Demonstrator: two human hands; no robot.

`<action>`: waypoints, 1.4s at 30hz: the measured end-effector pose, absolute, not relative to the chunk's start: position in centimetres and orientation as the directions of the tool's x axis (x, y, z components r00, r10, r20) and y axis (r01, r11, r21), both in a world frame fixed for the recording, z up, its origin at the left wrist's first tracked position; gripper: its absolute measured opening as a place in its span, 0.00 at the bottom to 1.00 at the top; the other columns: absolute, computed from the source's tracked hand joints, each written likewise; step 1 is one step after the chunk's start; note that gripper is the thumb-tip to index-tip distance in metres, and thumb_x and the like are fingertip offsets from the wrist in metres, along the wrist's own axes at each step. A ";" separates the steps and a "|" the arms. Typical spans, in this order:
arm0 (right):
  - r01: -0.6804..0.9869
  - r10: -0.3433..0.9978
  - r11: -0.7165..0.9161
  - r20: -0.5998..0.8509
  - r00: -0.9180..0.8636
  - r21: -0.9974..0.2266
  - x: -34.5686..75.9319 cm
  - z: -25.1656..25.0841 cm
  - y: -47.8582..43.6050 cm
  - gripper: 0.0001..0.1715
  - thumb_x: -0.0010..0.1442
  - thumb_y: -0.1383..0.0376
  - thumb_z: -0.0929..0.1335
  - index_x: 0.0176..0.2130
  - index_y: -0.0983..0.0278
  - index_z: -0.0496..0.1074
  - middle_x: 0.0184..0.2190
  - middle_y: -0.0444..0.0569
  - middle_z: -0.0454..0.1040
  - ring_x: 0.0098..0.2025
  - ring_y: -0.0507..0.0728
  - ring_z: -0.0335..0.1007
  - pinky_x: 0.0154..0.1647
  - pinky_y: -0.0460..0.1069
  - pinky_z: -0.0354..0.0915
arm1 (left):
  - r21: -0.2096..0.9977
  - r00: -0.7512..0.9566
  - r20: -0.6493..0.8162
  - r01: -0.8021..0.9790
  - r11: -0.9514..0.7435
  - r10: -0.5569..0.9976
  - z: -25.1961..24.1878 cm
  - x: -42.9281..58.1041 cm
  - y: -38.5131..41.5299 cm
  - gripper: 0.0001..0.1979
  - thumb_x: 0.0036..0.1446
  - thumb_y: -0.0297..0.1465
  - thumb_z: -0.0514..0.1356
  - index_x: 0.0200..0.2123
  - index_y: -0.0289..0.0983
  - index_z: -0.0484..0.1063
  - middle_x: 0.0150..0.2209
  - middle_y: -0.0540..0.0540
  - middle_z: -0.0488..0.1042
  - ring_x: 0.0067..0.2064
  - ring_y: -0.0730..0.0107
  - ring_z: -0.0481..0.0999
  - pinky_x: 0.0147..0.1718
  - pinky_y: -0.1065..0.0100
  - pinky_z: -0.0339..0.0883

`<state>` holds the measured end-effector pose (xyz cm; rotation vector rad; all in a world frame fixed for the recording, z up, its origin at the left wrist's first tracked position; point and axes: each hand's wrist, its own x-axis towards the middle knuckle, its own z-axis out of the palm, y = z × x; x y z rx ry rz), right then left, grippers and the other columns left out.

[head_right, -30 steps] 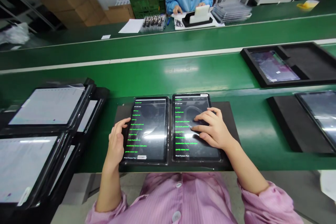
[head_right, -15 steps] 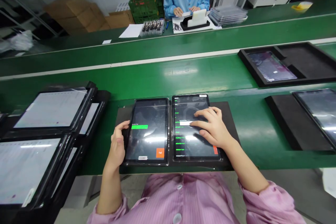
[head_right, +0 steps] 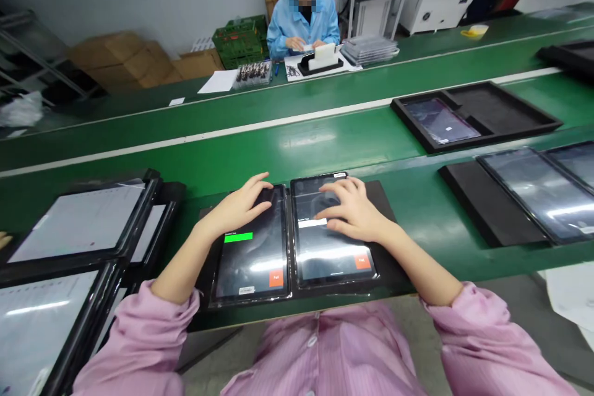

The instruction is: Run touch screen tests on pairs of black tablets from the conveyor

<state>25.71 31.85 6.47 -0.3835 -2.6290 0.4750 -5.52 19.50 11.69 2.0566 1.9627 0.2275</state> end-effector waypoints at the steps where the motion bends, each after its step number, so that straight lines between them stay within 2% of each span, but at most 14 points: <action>1: 0.166 0.308 0.912 0.357 -0.882 -0.376 25.4 6.3 32.0 0.42 0.71 0.35 0.51 0.43 0.47 0.86 0.61 0.52 0.71 0.62 0.71 0.61 0.68 0.75 0.45 | 0.276 0.088 -0.072 0.959 -0.065 0.994 11.4 -5.1 20.5 0.18 0.70 0.38 0.55 0.58 0.37 0.68 0.73 0.32 0.60 0.67 0.46 0.72 0.64 0.46 0.68; 3: 0.181 0.336 0.897 0.356 -0.872 -0.403 24.9 5.8 32.6 0.41 0.71 0.35 0.51 0.46 0.46 0.85 0.63 0.51 0.70 0.64 0.71 0.59 0.69 0.74 0.45 | 0.218 0.120 -0.027 0.970 -0.111 0.992 10.9 -4.3 21.7 0.14 0.70 0.35 0.55 0.55 0.37 0.68 0.70 0.32 0.65 0.71 0.48 0.67 0.69 0.45 0.61; 5: 0.271 0.483 0.829 0.382 -0.788 -0.490 24.3 4.9 33.9 0.43 0.72 0.35 0.49 0.54 0.46 0.82 0.64 0.52 0.68 0.65 0.70 0.58 0.68 0.73 0.49 | 0.197 0.141 -0.002 0.971 -0.138 0.990 10.5 -3.7 21.9 0.12 0.70 0.33 0.54 0.54 0.37 0.68 0.69 0.32 0.68 0.73 0.51 0.64 0.71 0.44 0.56; 8: 0.400 0.706 0.676 0.387 -0.594 -0.619 23.4 3.4 36.4 0.49 0.70 0.34 0.45 0.57 0.50 0.80 0.61 0.56 0.68 0.63 0.69 0.61 0.67 0.71 0.55 | 0.198 0.203 0.009 0.959 -0.201 0.979 10.2 -3.5 21.4 0.11 0.70 0.33 0.54 0.53 0.38 0.68 0.68 0.33 0.70 0.73 0.53 0.63 0.71 0.44 0.57; 10: 0.407 0.752 0.627 0.380 -0.539 -0.665 22.9 2.5 37.6 0.51 0.70 0.33 0.45 0.55 0.53 0.82 0.58 0.57 0.68 0.60 0.68 0.63 0.67 0.69 0.57 | 0.213 0.221 0.025 0.952 -0.221 0.975 10.2 -3.6 21.0 0.11 0.70 0.33 0.53 0.53 0.38 0.68 0.66 0.33 0.71 0.73 0.52 0.64 0.70 0.45 0.59; 15: 0.371 0.719 0.658 0.398 -0.570 -0.655 22.7 1.2 38.0 0.48 0.72 0.36 0.48 0.51 0.56 0.84 0.55 0.58 0.68 0.57 0.67 0.64 0.66 0.67 0.61 | 0.276 0.171 0.031 0.945 -0.173 0.985 10.7 -4.3 20.5 0.09 0.68 0.33 0.54 0.48 0.39 0.71 0.54 0.37 0.79 0.56 0.50 0.80 0.59 0.47 0.71; 18: 0.380 0.711 0.671 0.409 -0.572 -0.636 22.9 1.0 37.8 0.48 0.73 0.37 0.48 0.49 0.56 0.84 0.55 0.58 0.68 0.57 0.68 0.63 0.65 0.68 0.61 | 0.301 0.195 -0.005 0.935 -0.185 0.981 11.1 -4.4 20.3 0.10 0.69 0.34 0.53 0.46 0.41 0.73 0.45 0.43 0.81 0.43 0.54 0.83 0.51 0.52 0.76; 21: 0.353 0.721 0.661 0.429 -0.545 -0.662 23.0 0.9 37.9 0.47 0.73 0.37 0.48 0.53 0.57 0.82 0.54 0.58 0.69 0.58 0.68 0.64 0.66 0.68 0.60 | 0.324 0.179 0.034 0.929 -0.180 0.983 10.9 -4.6 20.3 0.12 0.70 0.35 0.53 0.50 0.41 0.74 0.51 0.41 0.81 0.50 0.54 0.83 0.57 0.50 0.73; 23: 0.340 0.731 0.650 0.435 -0.526 -0.680 22.9 0.9 37.9 0.46 0.73 0.37 0.49 0.57 0.57 0.80 0.53 0.57 0.71 0.59 0.68 0.65 0.66 0.67 0.60 | 0.303 0.106 0.060 0.945 -0.120 0.993 10.3 -4.9 20.7 0.16 0.70 0.36 0.53 0.56 0.40 0.73 0.60 0.38 0.78 0.63 0.51 0.76 0.68 0.43 0.61; 25: 0.344 0.731 0.649 0.432 -0.528 -0.678 22.8 0.9 37.9 0.45 0.72 0.37 0.49 0.58 0.57 0.78 0.53 0.57 0.72 0.59 0.67 0.66 0.66 0.66 0.60 | 0.278 0.026 0.034 0.960 -0.034 0.999 9.5 -5.3 21.1 0.20 0.72 0.36 0.50 0.61 0.38 0.71 0.65 0.36 0.74 0.68 0.51 0.72 0.72 0.39 0.51; 31: 0.377 0.734 0.648 0.408 -0.543 -0.662 22.7 1.0 37.7 0.45 0.73 0.38 0.49 0.55 0.57 0.79 0.54 0.58 0.73 0.60 0.67 0.67 0.65 0.65 0.63 | 0.278 -0.001 -0.049 0.960 0.014 0.999 8.6 -6.3 21.4 0.23 0.73 0.36 0.48 0.63 0.36 0.73 0.65 0.37 0.75 0.67 0.53 0.74 0.72 0.41 0.53; 34: 0.353 0.725 0.645 0.396 -0.564 -0.678 22.7 1.2 37.7 0.44 0.73 0.38 0.49 0.55 0.57 0.80 0.53 0.57 0.75 0.60 0.67 0.69 0.63 0.63 0.66 | 0.274 -0.025 -0.052 0.961 0.038 0.998 8.8 -6.3 21.5 0.22 0.73 0.35 0.49 0.62 0.38 0.74 0.62 0.39 0.78 0.61 0.54 0.79 0.72 0.41 0.54; 38: 0.366 0.730 0.628 0.358 -0.582 -0.686 22.8 1.3 37.6 0.45 0.73 0.38 0.49 0.53 0.57 0.81 0.53 0.56 0.76 0.59 0.67 0.71 0.61 0.62 0.68 | 0.242 -0.137 -0.030 0.960 0.140 0.990 8.6 -5.8 22.4 0.21 0.74 0.32 0.47 0.53 0.41 0.80 0.51 0.44 0.85 0.51 0.54 0.85 0.72 0.43 0.57; 42: 0.408 0.728 0.635 0.333 -0.599 -0.656 22.8 1.4 37.6 0.44 0.74 0.40 0.49 0.51 0.56 0.83 0.52 0.56 0.76 0.59 0.66 0.72 0.61 0.62 0.68 | 0.210 -0.235 -0.021 0.949 0.234 0.972 8.4 -5.1 23.2 0.21 0.73 0.30 0.48 0.47 0.40 0.83 0.47 0.42 0.86 0.46 0.52 0.86 0.73 0.44 0.52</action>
